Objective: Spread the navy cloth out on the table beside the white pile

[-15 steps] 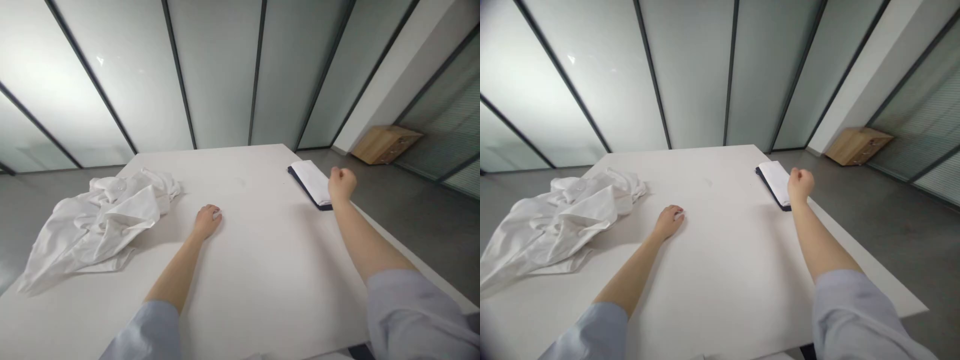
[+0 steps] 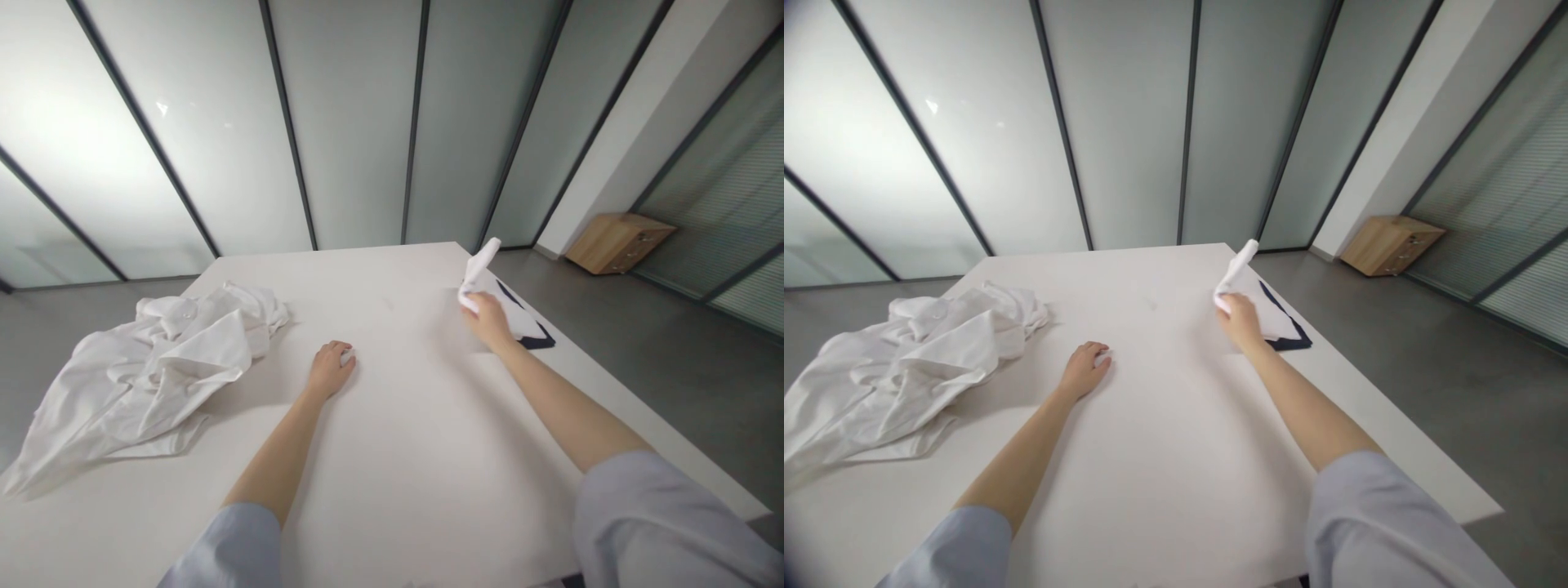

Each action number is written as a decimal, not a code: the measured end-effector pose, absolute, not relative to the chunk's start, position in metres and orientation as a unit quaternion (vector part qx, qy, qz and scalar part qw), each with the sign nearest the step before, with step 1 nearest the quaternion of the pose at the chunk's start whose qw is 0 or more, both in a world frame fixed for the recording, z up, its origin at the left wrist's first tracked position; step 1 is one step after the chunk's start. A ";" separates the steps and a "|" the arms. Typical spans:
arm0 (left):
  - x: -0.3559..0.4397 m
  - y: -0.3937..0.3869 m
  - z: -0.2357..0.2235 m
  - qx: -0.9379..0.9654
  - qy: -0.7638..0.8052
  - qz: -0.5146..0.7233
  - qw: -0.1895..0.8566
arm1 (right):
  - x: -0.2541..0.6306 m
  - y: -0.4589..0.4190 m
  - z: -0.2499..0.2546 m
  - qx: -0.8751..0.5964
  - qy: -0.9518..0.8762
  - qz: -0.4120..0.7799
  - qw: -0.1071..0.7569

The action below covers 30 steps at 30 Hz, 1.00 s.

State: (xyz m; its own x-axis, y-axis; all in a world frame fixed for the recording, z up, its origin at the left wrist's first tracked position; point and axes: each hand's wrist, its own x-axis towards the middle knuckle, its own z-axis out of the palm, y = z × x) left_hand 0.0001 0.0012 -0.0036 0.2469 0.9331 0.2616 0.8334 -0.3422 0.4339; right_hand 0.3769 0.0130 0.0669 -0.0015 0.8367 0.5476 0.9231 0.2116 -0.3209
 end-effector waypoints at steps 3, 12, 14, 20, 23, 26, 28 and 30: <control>-0.001 -0.001 -0.005 0.779 0.551 0.284 0.099 | 0.315 0.002 0.052 -0.470 -0.821 0.075 0.316; 0.014 -0.022 0.009 0.862 0.481 0.156 0.046 | 0.279 -0.003 -0.008 -0.518 -0.758 0.102 0.382; 0.017 -0.023 0.010 0.876 0.469 0.093 0.065 | 0.285 -0.001 -0.014 -0.547 -0.718 0.132 0.409; 0.014 -0.021 0.011 0.872 0.476 0.071 0.084 | 0.292 0.000 -0.011 -0.594 -0.602 0.202 0.495; 0.011 -0.018 0.009 0.862 0.477 0.111 0.130 | 0.292 -0.001 -0.007 -0.598 -0.567 0.212 0.525; 0.011 -0.013 0.003 0.800 0.501 0.230 0.236 | 0.292 -0.002 -0.004 -0.600 -0.546 0.213 0.545; 0.012 -0.009 -0.001 0.709 0.535 0.322 0.328 | 0.294 -0.003 -0.002 -0.601 -0.539 0.196 0.557; 0.013 -0.005 -0.001 0.617 0.548 0.404 0.396 | 0.297 -0.004 0.000 -0.609 -0.533 0.170 0.562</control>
